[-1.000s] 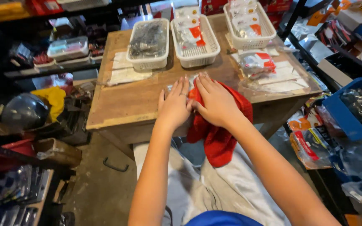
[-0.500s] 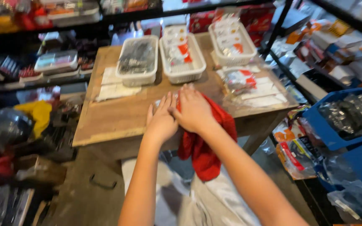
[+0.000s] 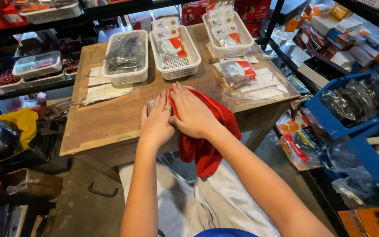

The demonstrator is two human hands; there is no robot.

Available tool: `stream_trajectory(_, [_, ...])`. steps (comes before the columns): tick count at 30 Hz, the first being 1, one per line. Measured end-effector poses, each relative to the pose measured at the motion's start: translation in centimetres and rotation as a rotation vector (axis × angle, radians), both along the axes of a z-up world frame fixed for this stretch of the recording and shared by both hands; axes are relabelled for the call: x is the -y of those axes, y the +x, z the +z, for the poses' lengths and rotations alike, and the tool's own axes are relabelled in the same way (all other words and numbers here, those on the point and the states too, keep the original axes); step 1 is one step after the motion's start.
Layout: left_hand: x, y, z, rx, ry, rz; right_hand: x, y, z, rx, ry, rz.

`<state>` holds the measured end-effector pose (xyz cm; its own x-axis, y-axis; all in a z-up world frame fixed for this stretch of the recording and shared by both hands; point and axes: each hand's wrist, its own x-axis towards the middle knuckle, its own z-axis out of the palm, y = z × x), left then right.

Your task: The person wipes the surface of several small, sealed plastic packages using a red cloth. They handle the packages one by one, rubbing the cloth over the plastic to clean them, and then place the items back on the wooden table.

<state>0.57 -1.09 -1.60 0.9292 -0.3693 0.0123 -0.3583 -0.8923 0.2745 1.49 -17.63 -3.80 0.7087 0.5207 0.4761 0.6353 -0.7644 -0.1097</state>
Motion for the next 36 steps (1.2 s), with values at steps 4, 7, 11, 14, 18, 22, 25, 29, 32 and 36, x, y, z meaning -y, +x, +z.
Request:
stream_trajectory(4, [0.0,-0.4,0.4,-0.021,-0.023,-0.006,-0.1,0.3,-0.3,0.034,-0.025,0.001])
stream_trajectory(7, [0.1,0.0,-0.2,-0.047,-0.016,0.010,-0.2,1.6,-0.2,0.006,-0.003,-0.010])
stream_trajectory(11, [0.3,0.5,-1.9,0.056,-0.021,0.063,-0.7,4.2,-0.4,-0.137,-0.026,-0.075])
stream_trajectory(14, [0.7,-0.1,-2.2,0.155,-0.039,0.068,-0.3,6.5,-1.0,-0.218,-0.013,-0.090])
stream_trajectory(18, [0.8,-2.8,-2.2,0.435,-0.058,0.036,-0.6,4.8,0.7,-0.316,0.023,-0.027])
stream_trajectory(22, [0.9,-5.1,-1.3,0.410,-0.069,-0.028,1.7,-1.0,1.5,-0.211,-0.022,-0.058])
stream_trajectory(25, [0.7,-3.6,-1.2,0.214,-0.053,-0.173,3.1,-3.0,0.5,-0.201,-0.039,-0.099])
stream_trajectory(29, [2.5,0.3,-3.0,0.154,-0.172,-0.020,3.7,-4.8,0.9,-0.164,-0.050,-0.126])
stream_trajectory(32, [3.1,1.1,-1.8,0.161,-0.137,0.024,3.9,-6.2,1.3,-0.133,-0.053,-0.134])
stream_trajectory(36, [2.4,1.1,-2.1,0.176,-0.093,-0.064,3.6,-5.3,0.5,-0.141,-0.085,-0.198])
